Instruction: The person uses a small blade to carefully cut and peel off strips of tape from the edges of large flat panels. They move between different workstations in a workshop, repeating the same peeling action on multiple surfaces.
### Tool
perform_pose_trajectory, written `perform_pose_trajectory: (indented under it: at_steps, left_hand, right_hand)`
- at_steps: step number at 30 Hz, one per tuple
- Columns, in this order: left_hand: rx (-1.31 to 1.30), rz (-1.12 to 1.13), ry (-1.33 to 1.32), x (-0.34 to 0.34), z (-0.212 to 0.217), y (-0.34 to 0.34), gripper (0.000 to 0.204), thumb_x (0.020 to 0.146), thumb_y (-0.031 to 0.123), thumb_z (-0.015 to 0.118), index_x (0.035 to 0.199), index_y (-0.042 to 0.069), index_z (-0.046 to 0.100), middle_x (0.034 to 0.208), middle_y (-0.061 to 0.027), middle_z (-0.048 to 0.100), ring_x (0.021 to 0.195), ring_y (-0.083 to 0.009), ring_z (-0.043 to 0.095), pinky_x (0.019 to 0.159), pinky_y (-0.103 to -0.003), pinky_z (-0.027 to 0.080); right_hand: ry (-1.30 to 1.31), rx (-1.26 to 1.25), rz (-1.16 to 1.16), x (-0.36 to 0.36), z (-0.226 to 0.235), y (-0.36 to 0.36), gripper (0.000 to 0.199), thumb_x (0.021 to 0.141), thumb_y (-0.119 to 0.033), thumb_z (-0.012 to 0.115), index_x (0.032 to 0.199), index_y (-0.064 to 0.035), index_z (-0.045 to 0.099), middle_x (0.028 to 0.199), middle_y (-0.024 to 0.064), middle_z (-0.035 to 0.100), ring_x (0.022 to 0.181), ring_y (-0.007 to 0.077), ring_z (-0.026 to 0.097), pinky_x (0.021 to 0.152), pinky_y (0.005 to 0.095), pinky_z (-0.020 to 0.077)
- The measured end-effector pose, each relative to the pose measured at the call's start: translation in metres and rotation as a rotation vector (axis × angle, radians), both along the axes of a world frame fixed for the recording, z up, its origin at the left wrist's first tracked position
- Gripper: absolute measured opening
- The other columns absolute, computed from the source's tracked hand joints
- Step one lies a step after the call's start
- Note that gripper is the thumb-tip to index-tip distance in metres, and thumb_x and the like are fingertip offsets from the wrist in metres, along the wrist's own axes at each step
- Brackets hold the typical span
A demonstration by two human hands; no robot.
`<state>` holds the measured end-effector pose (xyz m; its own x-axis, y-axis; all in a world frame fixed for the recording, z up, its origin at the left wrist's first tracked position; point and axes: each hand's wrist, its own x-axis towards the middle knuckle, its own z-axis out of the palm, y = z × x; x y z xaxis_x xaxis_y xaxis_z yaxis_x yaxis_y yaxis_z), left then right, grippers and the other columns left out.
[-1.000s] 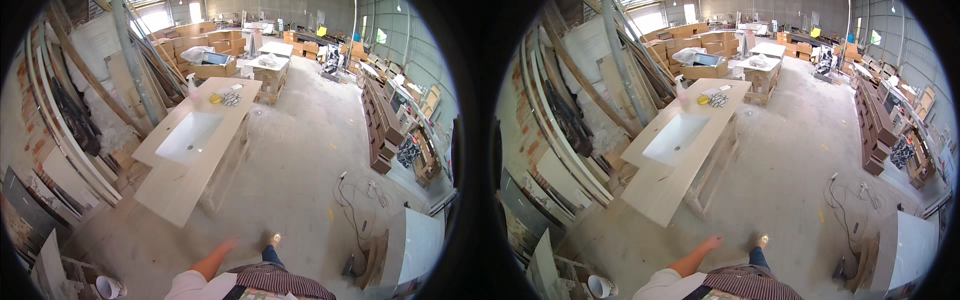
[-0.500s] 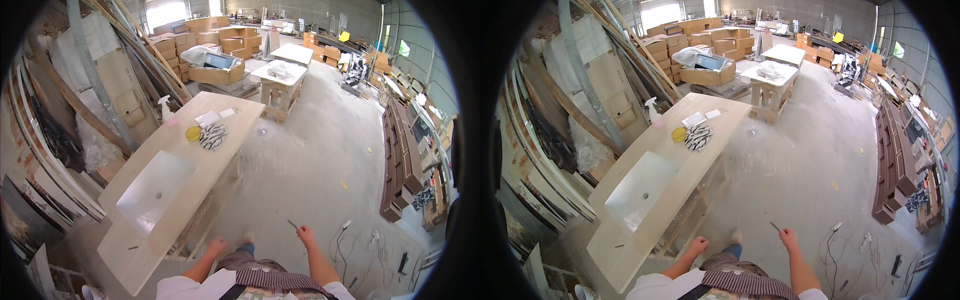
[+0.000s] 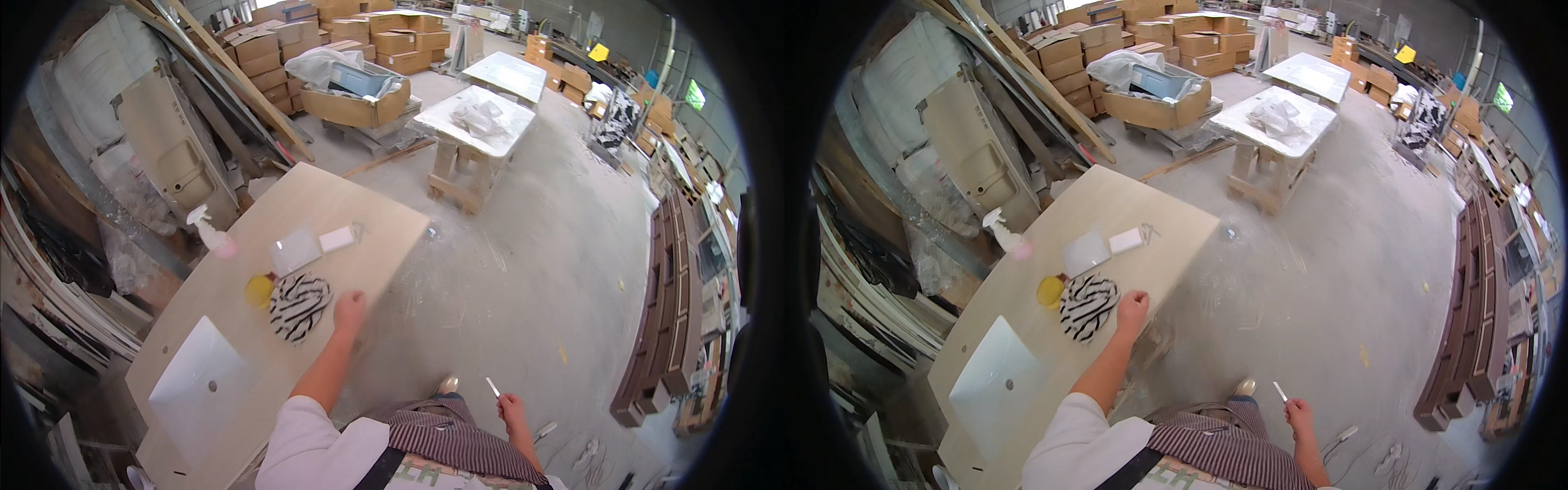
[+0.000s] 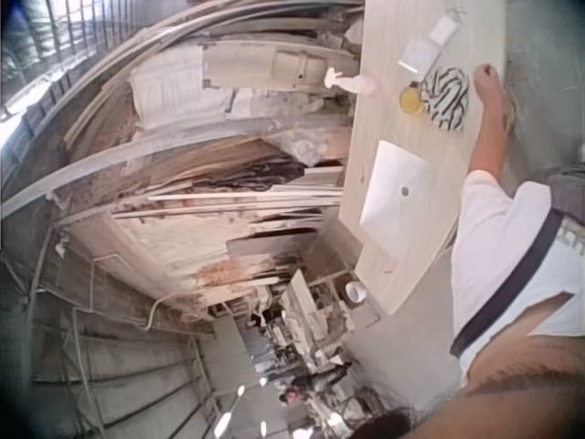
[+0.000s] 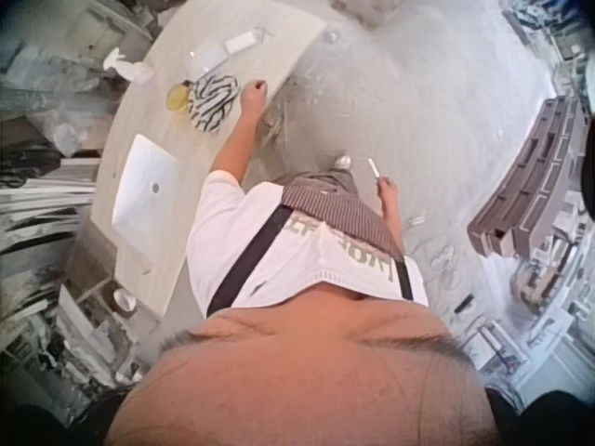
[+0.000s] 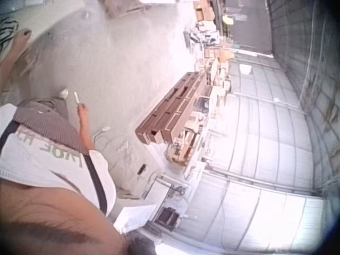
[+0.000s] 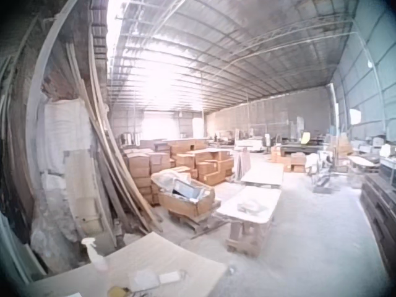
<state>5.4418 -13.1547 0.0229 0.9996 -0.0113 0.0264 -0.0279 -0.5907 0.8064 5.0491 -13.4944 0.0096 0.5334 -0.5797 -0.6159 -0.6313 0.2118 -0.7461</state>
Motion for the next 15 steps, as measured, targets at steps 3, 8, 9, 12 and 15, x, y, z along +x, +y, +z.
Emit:
perform_pose_trajectory:
  at_steps: [3, 8, 9, 12, 15]
  left_hand:
    - [0.004, 0.164, -0.112, 0.074, -0.003, -0.028, 0.028, 0.091, 0.026, 0.059, 0.102, 0.004, 0.073, 0.097, -0.0190, 0.070, 0.095, -0.0349, 0.066, 0.085, -0.044, 0.051]
    - [0.060, 0.401, 0.044, 0.124, 0.002, -0.066, 0.028, 0.088, 0.028, 0.062, 0.100, 0.006, 0.074, 0.097, -0.0171, 0.070, 0.093, -0.0337, 0.066, 0.083, -0.043, 0.051]
    - [0.066, 0.429, 0.118, 0.129, -0.001, -0.068, 0.028, 0.088, 0.028, 0.063, 0.100, 0.006, 0.074, 0.096, -0.0165, 0.070, 0.093, -0.0338, 0.066, 0.082, -0.044, 0.051]
    - [0.163, 0.564, 0.229, 0.131, -0.015, -0.073, 0.029, 0.086, 0.031, 0.065, 0.101, 0.008, 0.074, 0.097, -0.0147, 0.068, 0.095, -0.0340, 0.065, 0.082, -0.044, 0.051]
    - [0.263, 0.690, 0.157, 0.128, -0.009, -0.100, 0.028, 0.087, 0.032, 0.065, 0.103, 0.010, 0.073, 0.099, -0.0130, 0.065, 0.096, -0.0334, 0.064, 0.082, -0.044, 0.051]
  right_hand:
    - [0.010, -0.036, 0.076, 0.074, -0.006, -0.066, 0.017, 0.093, -0.022, 0.065, 0.091, -0.0044, 0.066, 0.071, 0.0011, 0.062, 0.057, 0.0081, 0.053, 0.050, 0.0232, 0.0406]
    - [-0.023, -0.111, 0.351, 0.256, -0.004, -0.146, 0.019, 0.092, -0.022, 0.066, 0.092, -0.0032, 0.067, 0.071, 0.0003, 0.062, 0.061, 0.0092, 0.054, 0.055, 0.0261, 0.0436]
    - [-0.040, -0.117, 0.445, 0.289, 0.001, -0.152, 0.020, 0.092, -0.023, 0.066, 0.093, -0.0029, 0.067, 0.072, 0.0003, 0.062, 0.062, 0.0094, 0.055, 0.057, 0.0264, 0.0443]
    - [-0.107, -0.122, 0.745, 0.396, 0.030, -0.151, 0.023, 0.092, -0.025, 0.067, 0.094, -0.0023, 0.068, 0.074, 0.0004, 0.064, 0.066, 0.0096, 0.056, 0.060, 0.0267, 0.0459]
    - [-0.157, -0.100, 0.997, 0.482, 0.041, -0.149, 0.024, 0.092, -0.026, 0.067, 0.096, -0.0024, 0.069, 0.076, 0.0007, 0.065, 0.068, 0.0093, 0.057, 0.062, 0.0263, 0.0465]
